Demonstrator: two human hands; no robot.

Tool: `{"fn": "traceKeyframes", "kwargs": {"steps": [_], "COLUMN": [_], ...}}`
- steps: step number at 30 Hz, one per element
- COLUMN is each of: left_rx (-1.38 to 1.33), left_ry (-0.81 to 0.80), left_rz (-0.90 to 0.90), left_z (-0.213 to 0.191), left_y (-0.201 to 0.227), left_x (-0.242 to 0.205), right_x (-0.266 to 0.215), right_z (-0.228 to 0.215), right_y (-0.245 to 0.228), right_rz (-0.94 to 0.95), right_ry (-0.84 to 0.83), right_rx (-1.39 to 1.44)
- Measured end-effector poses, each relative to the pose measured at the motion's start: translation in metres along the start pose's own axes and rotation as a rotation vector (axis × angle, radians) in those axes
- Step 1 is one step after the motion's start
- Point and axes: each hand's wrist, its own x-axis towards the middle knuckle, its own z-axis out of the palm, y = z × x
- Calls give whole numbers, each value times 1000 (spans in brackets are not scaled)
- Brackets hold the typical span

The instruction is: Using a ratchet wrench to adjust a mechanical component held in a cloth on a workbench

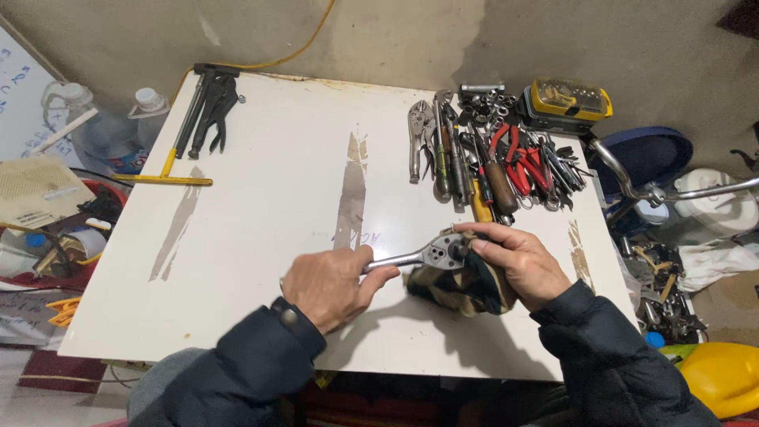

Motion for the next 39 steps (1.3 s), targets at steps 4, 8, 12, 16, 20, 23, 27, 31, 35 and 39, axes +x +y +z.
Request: {"fn": "traceKeyframes", "kwargs": {"steps": [4, 8, 12, 16, 20, 23, 27, 31, 35, 39], "left_rx": [61, -7, 4, 52, 90, 73, 5, -31, -65, -24], "left_ry": [34, 45, -3, -45, -70, -81, -96, -116, -140, -153], "left_rz": [48, 18, 1, 17, 83, 107, 84, 14, -44, -13], "left_z": [-10, -16, -13, -9, -5, -3, -8, -9, -15, -11], "left_y": [-8, -7, -9, -8, -4, -2, -1, -9, -14, -15], "left_x": [9, 16, 14, 11, 8, 6, 9, 17, 21, 20], "right_x": [9, 5, 12, 4, 6, 9, 14, 7, -5, -2], "right_z": [-9, 5, 9, 17, 16, 18, 14, 14, 17, 8], "right_y": [7, 16, 30, 14, 15, 10, 12, 2, 4, 18], "right_rz": [-174, -155, -105, -158, -134, -16, 60, -23, -55, -113], "right_ry": [47, 66, 18, 68, 80, 92, 223, 238, 97, 65], "right_rx": [-203, 178, 406, 187, -105, -85, 205, 391, 377, 212]}}
